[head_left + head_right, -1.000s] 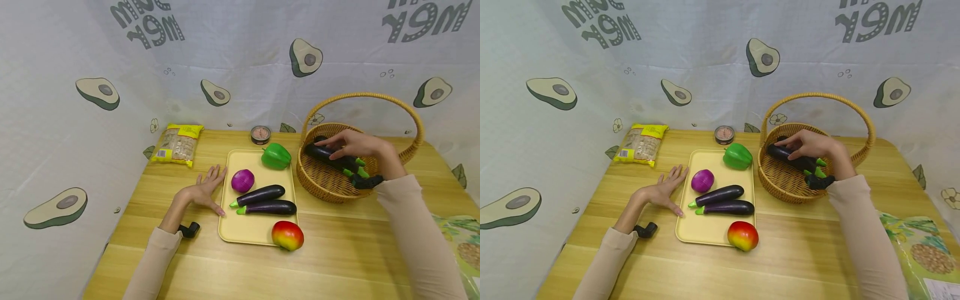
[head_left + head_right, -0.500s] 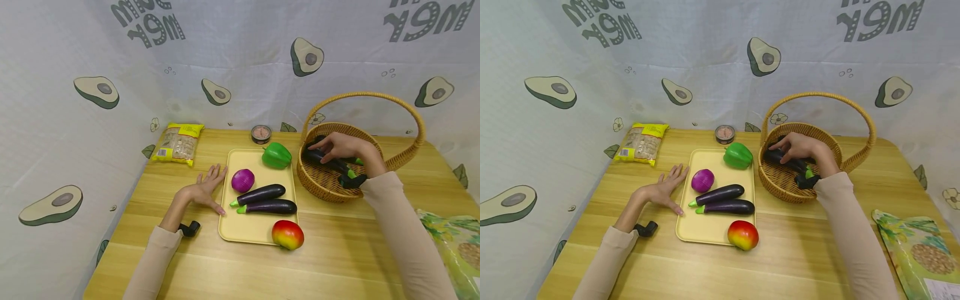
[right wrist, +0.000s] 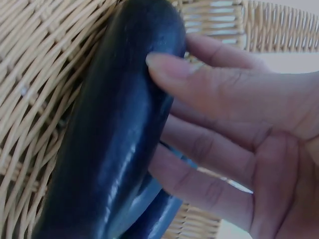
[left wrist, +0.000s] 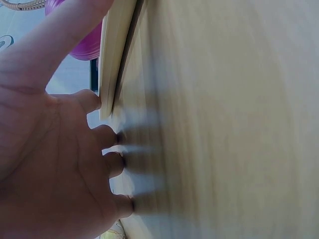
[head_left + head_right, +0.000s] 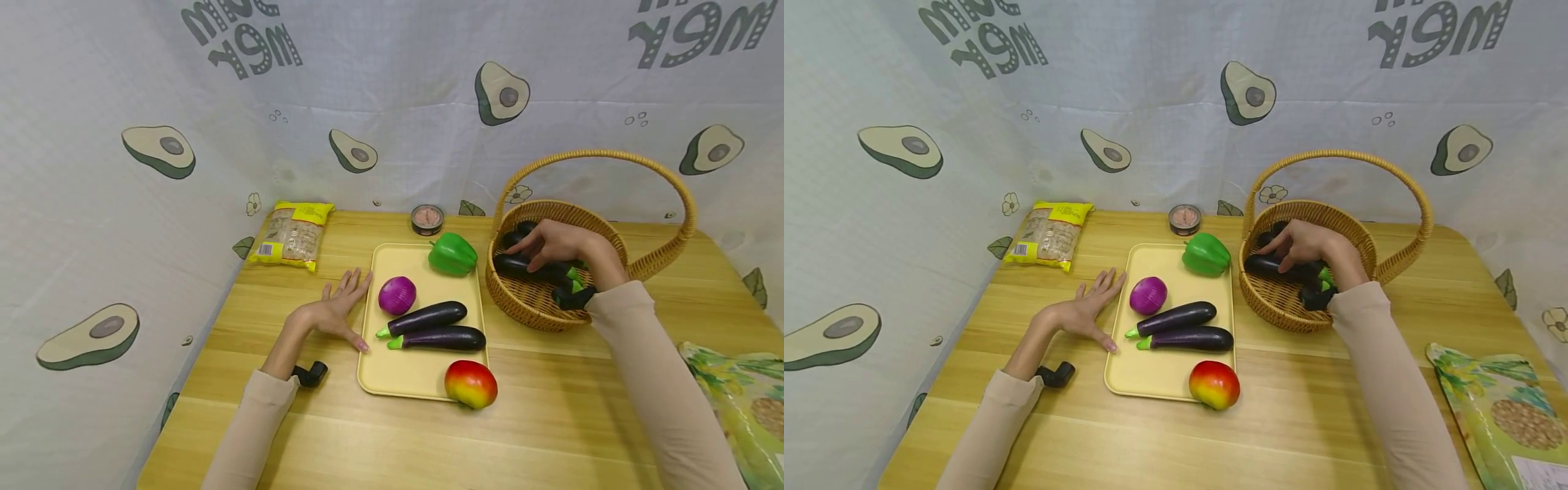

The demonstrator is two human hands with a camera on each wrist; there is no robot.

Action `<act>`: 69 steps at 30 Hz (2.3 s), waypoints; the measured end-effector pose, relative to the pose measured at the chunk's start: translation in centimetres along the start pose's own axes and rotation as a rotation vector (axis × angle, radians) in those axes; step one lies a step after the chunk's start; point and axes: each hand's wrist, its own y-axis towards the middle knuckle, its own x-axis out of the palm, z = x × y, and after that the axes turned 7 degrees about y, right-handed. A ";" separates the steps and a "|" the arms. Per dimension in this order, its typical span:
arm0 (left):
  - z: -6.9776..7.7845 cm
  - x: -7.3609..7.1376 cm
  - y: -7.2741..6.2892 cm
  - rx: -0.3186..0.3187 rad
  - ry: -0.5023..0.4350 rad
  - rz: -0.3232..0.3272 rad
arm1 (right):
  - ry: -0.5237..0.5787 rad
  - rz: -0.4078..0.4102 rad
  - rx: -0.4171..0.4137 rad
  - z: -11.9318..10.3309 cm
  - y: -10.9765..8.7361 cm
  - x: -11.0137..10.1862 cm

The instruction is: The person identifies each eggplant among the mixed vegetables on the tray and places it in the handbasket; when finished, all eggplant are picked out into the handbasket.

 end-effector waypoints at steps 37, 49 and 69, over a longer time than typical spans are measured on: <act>0.1 -0.4 0.2 -0.001 -0.027 -0.021 | 0.150 0.066 -0.068 -0.5 -1.7 -0.2; 0.1 -0.5 0.0 0.002 -0.026 -0.023 | 0.105 0.092 -0.192 -6.7 -3.9 1.3; 0.0 -0.5 0.0 0.002 -0.022 -0.016 | 0.117 0.039 -0.292 -10.3 -1.7 8.9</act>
